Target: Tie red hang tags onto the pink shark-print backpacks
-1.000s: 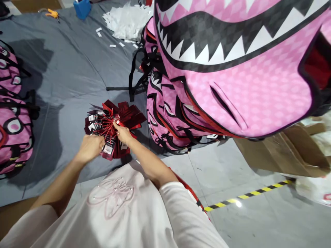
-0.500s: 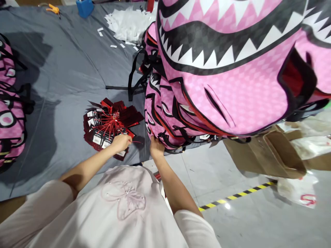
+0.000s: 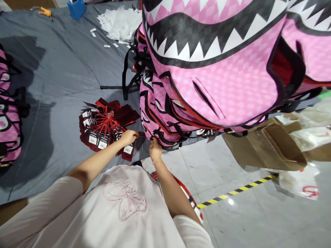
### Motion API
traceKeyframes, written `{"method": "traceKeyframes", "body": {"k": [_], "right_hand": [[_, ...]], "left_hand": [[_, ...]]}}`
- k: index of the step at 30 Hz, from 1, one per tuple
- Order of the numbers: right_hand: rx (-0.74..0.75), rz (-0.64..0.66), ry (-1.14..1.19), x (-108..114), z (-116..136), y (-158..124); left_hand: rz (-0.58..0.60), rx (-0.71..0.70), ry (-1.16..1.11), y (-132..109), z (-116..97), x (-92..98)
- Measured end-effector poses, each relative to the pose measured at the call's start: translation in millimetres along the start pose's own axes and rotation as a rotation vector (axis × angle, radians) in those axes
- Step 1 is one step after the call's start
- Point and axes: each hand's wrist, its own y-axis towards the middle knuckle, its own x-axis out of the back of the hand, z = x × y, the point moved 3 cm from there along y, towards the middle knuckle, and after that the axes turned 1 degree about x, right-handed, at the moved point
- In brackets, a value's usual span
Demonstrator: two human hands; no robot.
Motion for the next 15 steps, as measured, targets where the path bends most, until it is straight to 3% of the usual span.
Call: {"method": "traceKeyframes", "body": {"k": [7,12,15], "right_hand": [[-0.194,0.090,-0.001,10.0,2.1,7.2],[-0.300,0.139,0.184,23.8,-7.1,2.3],[-0.379,0.263,0.417,24.2,-13.4,5.4]], "left_hand": [[0.123,-0.091,-0.171,26.9,-14.8,-20.3],[0.261,-0.163,-0.297,27.6,-10.3,-22.7],[0.161,-0.226,-0.434,18.8,-3.3,-21.2]]}}
